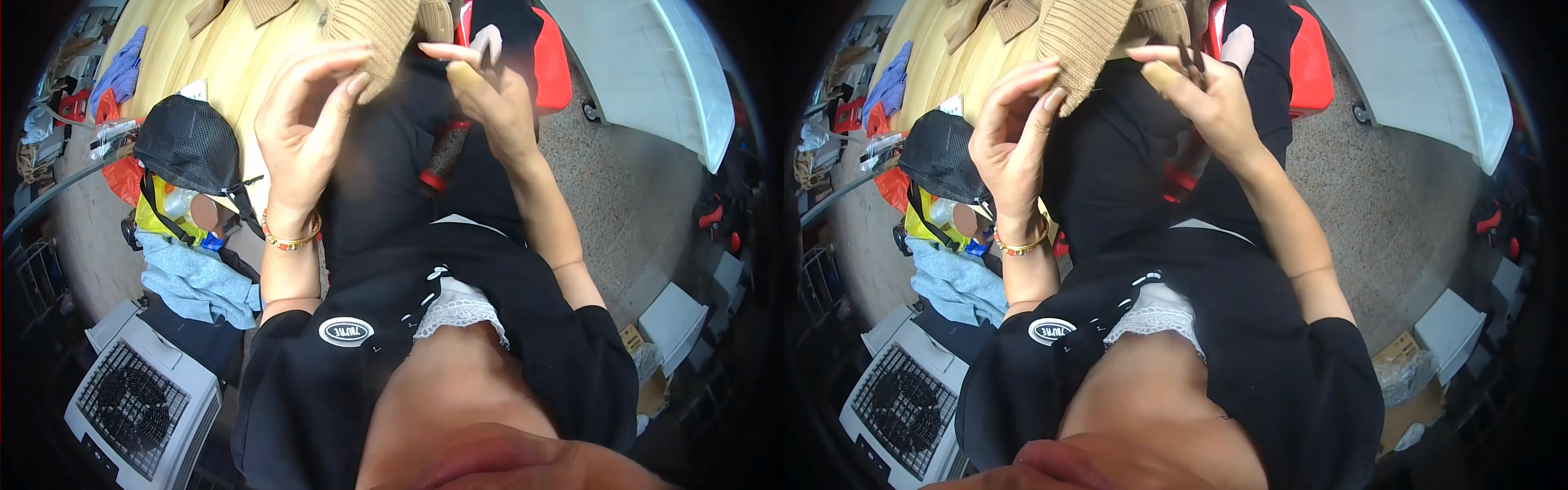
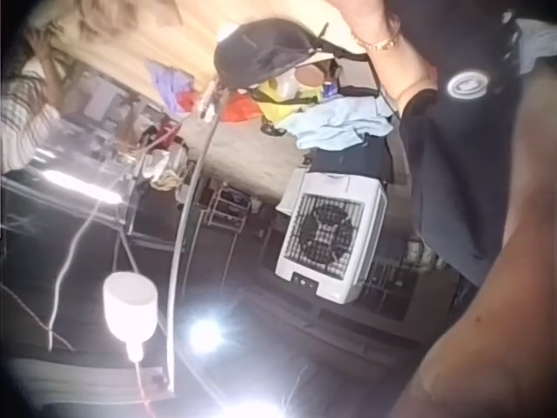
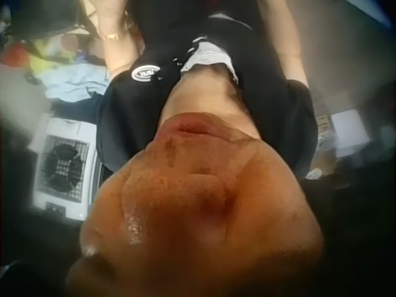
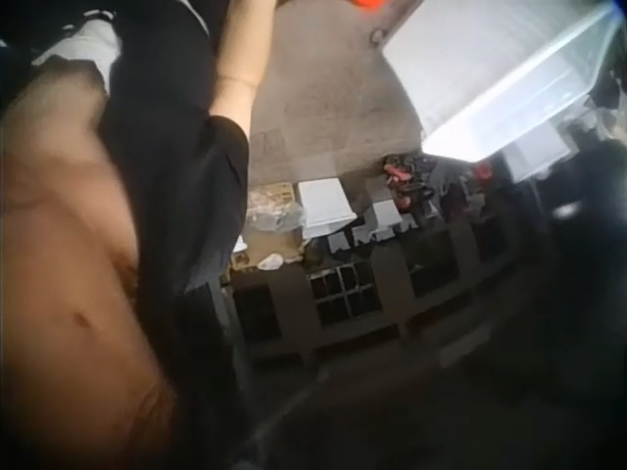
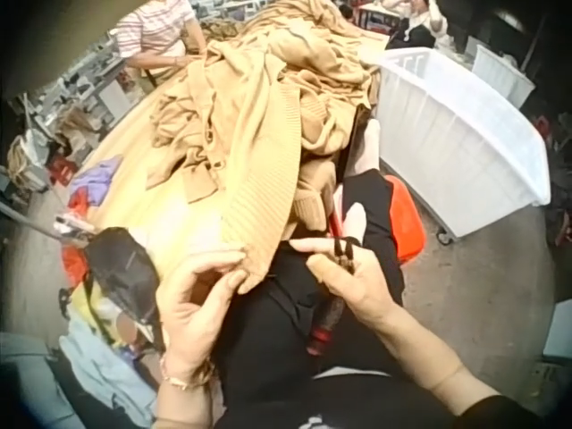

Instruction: Trimming excess threads from sweaters using snips.

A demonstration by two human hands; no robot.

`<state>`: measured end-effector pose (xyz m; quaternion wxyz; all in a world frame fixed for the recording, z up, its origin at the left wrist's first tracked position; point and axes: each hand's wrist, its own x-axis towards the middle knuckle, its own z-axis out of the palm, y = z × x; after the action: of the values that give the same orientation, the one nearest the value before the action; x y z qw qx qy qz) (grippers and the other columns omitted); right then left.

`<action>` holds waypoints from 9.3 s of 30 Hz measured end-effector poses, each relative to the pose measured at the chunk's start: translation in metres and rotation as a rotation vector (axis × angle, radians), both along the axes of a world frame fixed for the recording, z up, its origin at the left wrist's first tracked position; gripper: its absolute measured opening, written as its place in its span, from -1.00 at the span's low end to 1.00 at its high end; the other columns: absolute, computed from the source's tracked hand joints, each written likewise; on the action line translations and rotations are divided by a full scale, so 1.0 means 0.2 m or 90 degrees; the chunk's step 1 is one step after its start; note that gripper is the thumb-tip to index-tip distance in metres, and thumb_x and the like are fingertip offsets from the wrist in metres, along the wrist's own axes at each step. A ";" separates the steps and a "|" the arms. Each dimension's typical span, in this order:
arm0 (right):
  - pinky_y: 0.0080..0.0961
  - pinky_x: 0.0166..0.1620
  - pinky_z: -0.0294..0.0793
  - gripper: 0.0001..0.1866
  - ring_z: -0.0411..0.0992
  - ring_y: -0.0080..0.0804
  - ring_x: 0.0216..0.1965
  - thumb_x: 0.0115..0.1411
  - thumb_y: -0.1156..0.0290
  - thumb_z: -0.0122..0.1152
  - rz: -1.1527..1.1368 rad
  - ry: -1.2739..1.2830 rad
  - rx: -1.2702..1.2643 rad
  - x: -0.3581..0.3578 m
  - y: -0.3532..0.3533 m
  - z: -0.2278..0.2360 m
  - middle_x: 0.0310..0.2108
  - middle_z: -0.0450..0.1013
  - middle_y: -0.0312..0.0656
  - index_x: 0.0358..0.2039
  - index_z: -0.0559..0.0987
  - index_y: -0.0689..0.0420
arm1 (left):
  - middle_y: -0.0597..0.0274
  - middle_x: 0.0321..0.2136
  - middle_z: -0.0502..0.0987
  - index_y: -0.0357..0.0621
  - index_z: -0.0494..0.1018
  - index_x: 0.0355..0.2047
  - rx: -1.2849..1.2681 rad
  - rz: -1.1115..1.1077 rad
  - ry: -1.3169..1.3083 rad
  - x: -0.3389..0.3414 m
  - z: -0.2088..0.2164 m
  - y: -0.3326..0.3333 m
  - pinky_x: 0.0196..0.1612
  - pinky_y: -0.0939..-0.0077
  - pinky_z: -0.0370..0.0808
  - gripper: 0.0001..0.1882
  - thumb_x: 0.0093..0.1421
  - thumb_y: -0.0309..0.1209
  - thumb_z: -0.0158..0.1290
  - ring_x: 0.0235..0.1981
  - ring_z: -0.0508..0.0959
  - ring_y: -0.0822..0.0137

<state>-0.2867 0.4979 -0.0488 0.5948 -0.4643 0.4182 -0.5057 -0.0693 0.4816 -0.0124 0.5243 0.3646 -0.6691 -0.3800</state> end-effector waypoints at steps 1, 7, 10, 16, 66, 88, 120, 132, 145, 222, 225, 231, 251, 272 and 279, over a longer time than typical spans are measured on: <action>-0.81 -0.44 0.09 -0.66 0.15 -0.86 -0.52 0.27 0.41 0.20 -0.008 0.011 -0.030 0.02 0.00 0.01 -0.53 0.29 -0.55 0.04 0.55 0.20 | 0.13 -0.07 0.54 -0.30 0.55 -0.14 0.005 -0.001 -0.001 0.00 0.00 0.00 -0.03 0.55 0.48 -0.74 0.14 -0.70 0.13 -0.07 0.54 0.38; -0.85 -0.42 0.13 -0.54 0.16 -0.87 -0.48 0.17 0.45 0.31 0.023 0.024 -0.123 0.14 -0.06 0.01 -0.47 0.28 -0.53 0.09 0.47 0.19 | 0.04 0.12 0.42 -0.33 0.43 0.08 0.055 -0.049 0.043 0.05 -0.02 -0.02 0.01 0.54 0.50 -0.53 0.12 -0.70 0.16 0.07 0.47 0.32; -0.84 -0.58 0.06 -0.75 0.13 -0.87 -0.64 0.25 0.24 0.22 0.029 -0.067 0.027 0.16 -0.10 0.04 -0.60 0.29 -0.50 -0.30 0.52 0.19 | 0.04 0.12 0.42 -0.35 0.42 0.10 0.097 -0.100 0.078 0.06 -0.01 -0.01 0.00 0.56 0.50 -0.50 0.11 -0.70 0.17 0.07 0.47 0.33; -0.80 -0.71 -0.11 -0.59 0.02 -0.86 -0.77 0.27 0.13 0.19 0.125 -0.150 0.121 0.16 -0.14 0.07 -0.72 0.23 -0.48 -0.61 0.44 0.15 | 0.21 0.01 0.38 -0.35 0.44 0.09 0.173 -0.182 0.135 0.04 0.05 0.05 0.00 0.60 0.50 -0.49 0.08 -0.79 0.12 -0.01 0.47 0.40; -0.80 -0.65 0.11 -0.60 0.15 -0.77 -0.75 0.39 0.22 -0.10 0.345 -0.522 0.290 0.32 -0.02 0.09 -0.56 0.48 -0.24 -0.29 0.55 0.33 | 0.06 -0.33 0.62 -0.29 0.57 -0.30 -0.248 0.041 -0.258 0.22 0.11 0.12 -0.19 0.43 0.56 -0.72 -0.10 -0.63 0.29 -0.29 0.64 0.16; -0.72 -0.33 0.26 -0.73 0.32 -0.70 -0.37 0.21 0.55 0.22 0.140 0.267 -0.103 0.16 0.00 0.36 -0.38 0.37 -0.34 -0.08 0.48 0.28 | 0.21 -0.38 0.60 -0.18 0.54 -0.45 -0.329 0.170 -0.289 0.21 -0.06 0.15 -0.39 0.55 0.56 -0.80 -0.15 -0.63 0.24 -0.45 0.62 0.30; -0.60 -0.55 0.35 -0.50 0.34 -0.52 -0.57 -0.14 0.40 0.47 -0.056 0.620 -0.609 0.33 0.08 0.15 -0.54 0.33 -0.36 -0.08 0.65 -0.04 | 0.00 -0.20 0.38 -0.29 0.31 -0.19 -0.232 0.161 -0.060 0.20 -0.22 0.21 -0.06 0.36 0.59 -0.84 0.27 -0.56 0.05 -0.15 0.62 0.03; -0.63 -0.53 0.34 -0.50 0.34 -0.56 -0.56 -0.13 0.32 0.45 -0.100 0.644 -0.613 0.36 0.10 0.13 -0.54 0.31 -0.41 -0.08 0.65 -0.06 | 0.01 -0.24 0.35 -0.30 0.26 -0.20 -0.225 0.164 -0.065 0.19 -0.20 0.19 -0.07 0.17 0.65 -0.85 0.33 -0.49 -0.02 -0.27 0.51 0.33; -0.67 -0.54 0.32 -0.59 0.32 -0.60 -0.56 -0.06 0.29 0.34 -0.103 0.703 -0.631 0.40 0.13 0.16 -0.53 0.29 -0.45 -0.11 0.66 -0.05 | 0.13 -0.29 0.29 -0.23 0.25 -0.26 -0.271 0.209 -0.071 0.18 -0.23 0.21 -0.10 0.16 0.66 -0.81 0.34 -0.39 0.01 -0.33 0.46 0.39; -0.55 -0.45 0.39 -0.50 0.40 -0.48 -0.52 -0.14 0.56 0.46 0.203 0.635 -0.566 0.30 -0.06 0.26 -0.45 0.45 -0.19 -0.08 0.65 0.18 | 0.15 -0.36 0.56 -0.24 0.58 -0.34 -0.260 0.292 -0.245 0.32 -0.19 0.20 -0.35 0.57 0.49 -0.82 0.01 -0.65 0.26 -0.37 0.56 0.31; -0.57 -0.47 0.39 -0.51 0.40 -0.51 -0.54 -0.13 0.55 0.47 0.169 0.627 -0.568 0.33 -0.05 0.25 -0.45 0.44 -0.21 -0.08 0.65 0.16 | -0.01 -0.20 0.59 -0.32 0.54 -0.29 -0.261 0.233 -0.191 0.30 -0.19 0.18 -0.14 0.55 0.53 -0.89 0.15 -0.63 0.16 -0.25 0.62 0.25; -0.61 -0.45 0.37 -0.54 0.40 -0.53 -0.52 -0.07 0.55 0.46 0.135 0.575 -0.507 0.40 -0.05 0.29 -0.48 0.35 -0.27 -0.08 0.64 0.15 | -0.18 -0.12 0.56 -0.37 0.36 -0.16 -0.178 0.215 -0.045 0.26 -0.28 0.13 -0.10 0.54 0.55 -0.89 0.32 -0.62 -0.02 -0.18 0.60 0.34; -0.53 -0.41 0.37 -0.65 0.38 -0.47 -0.50 0.01 0.47 0.41 0.046 0.682 -0.422 0.49 -0.02 0.40 -0.52 0.35 -0.25 -0.12 0.66 0.06 | 0.03 -0.41 0.54 -0.37 0.47 -0.33 -0.517 0.175 0.507 0.08 -0.32 -0.20 -0.33 0.50 0.48 -0.94 0.18 -0.66 0.09 -0.42 0.55 0.21; -0.51 -0.45 0.37 -0.70 0.38 -0.43 -0.56 0.04 0.43 0.39 0.016 0.765 -0.467 0.47 -0.01 0.33 -0.51 0.39 -0.25 -0.16 0.66 0.10 | -0.09 -0.16 0.53 -0.37 0.34 -0.12 -0.188 0.157 -0.007 0.29 -0.23 0.06 -0.26 0.56 0.61 -0.87 0.35 -0.58 -0.09 -0.29 0.63 0.34; -0.44 -0.43 0.44 -0.67 0.46 -0.33 -0.50 -0.02 0.36 0.43 0.036 0.609 -0.432 0.41 -0.05 0.24 -0.49 0.40 -0.23 -0.20 0.61 0.12 | -0.02 -0.02 0.50 -0.27 0.27 -0.01 0.120 0.242 0.188 0.33 -0.35 -0.11 -0.25 0.51 0.52 -0.68 0.43 -0.25 -0.15 -0.32 0.65 0.24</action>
<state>-0.2057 0.4873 -0.0012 0.1716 -0.8161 0.4425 -0.3297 -0.0027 0.4590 -0.0816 0.6424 0.4715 -0.4663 -0.3841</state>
